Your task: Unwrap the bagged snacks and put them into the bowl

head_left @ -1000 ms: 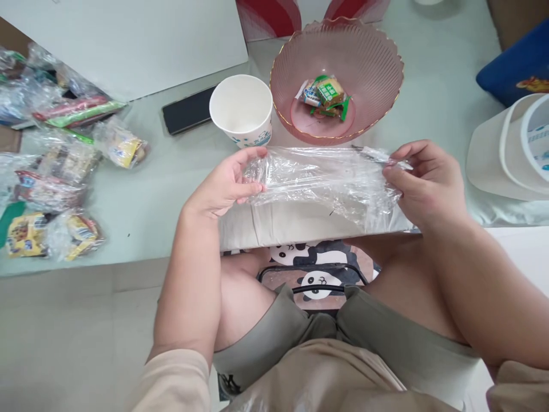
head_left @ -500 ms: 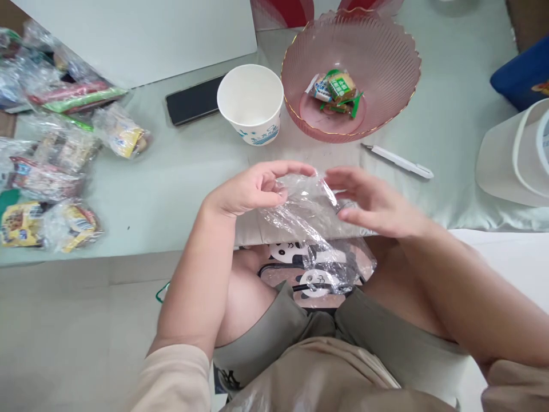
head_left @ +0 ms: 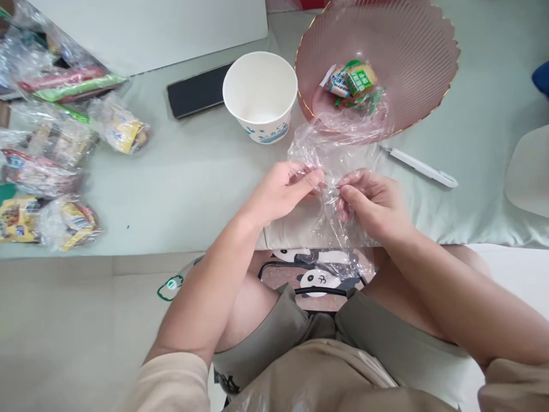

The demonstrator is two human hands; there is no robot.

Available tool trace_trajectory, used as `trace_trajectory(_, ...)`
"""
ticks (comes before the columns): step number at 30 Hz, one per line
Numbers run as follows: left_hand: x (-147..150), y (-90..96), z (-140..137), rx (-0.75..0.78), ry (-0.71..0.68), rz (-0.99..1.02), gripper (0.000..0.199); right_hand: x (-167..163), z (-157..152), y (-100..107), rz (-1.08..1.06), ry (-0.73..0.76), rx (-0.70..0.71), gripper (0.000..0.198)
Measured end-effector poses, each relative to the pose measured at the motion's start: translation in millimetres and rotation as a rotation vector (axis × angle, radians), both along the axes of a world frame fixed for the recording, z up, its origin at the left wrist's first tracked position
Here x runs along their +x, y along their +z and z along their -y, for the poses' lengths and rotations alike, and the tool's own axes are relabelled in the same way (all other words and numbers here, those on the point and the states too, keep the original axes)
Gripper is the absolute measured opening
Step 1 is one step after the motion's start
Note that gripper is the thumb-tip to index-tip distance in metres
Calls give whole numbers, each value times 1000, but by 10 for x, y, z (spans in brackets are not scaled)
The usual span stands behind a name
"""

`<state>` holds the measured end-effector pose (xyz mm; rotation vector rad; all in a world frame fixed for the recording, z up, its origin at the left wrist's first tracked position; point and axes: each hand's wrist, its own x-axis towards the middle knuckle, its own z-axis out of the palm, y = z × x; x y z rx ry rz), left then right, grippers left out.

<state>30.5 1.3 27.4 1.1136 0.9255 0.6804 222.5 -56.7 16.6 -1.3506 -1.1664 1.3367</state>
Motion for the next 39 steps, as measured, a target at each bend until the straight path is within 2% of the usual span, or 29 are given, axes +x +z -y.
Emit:
trace_trajectory(7, -176, 76, -153, -60, 63, -7, 33, 75, -24, 15, 94, -91, 13, 22)
trace_trajectory(11, -160, 55, -194, -107, 265, 95, 18, 95, -27, -23, 84, -144, 32, 19)
trace_trajectory(13, -86, 38, -165, -169, 316, 136, 20, 92, -28, -34, 83, -168, 42, 19)
trace_trajectory(15, 3, 22, -107, -247, 220, 175, 31, 90, -30, -27, 104, -172, 53, 19)
trace_trajectory(17, 84, 7, -36, -293, 32, 191, 41, 89, -30, -3, 127, -137, 56, 19)
trace_trajectory(19, 138, -10, 21, -276, -105, 137, 37, 93, -26, 29, 134, -86, 65, 19)
trace_trajectory(20, 149, -16, 37, -250, -128, 89, 29, 98, -23, 42, 134, -53, 71, 18)
trace_trajectory(23, 103, -16, 26, -180, -116, -34, 13, 128, -14, 54, 138, 63, 66, 20)
trace_trajectory(25, 20, 2, -11, -158, -129, -59, 19, 160, -11, 26, 124, 100, 57, 21)
trace_trajectory(28, -118, 42, -61, -137, -147, -27, 28, 208, -12, -59, 60, 65, 64, 21)
trace_trajectory(31, -199, 81, -88, -139, -77, 26, 22, 241, -22, -117, -24, 11, 75, 18)
trace_trajectory(34, -218, 104, -114, -138, 5, 44, 13, 262, -45, -70, -70, -6, 60, 17)
trace_trajectory(37, -206, 89, -143, -136, 4, 70, 22, 281, -72, 22, -70, 60, 36, 20)
trace_trajectory(39, -192, 51, -152, -87, 7, 63, 29, 287, -81, 38, -59, 67, 86, 31)
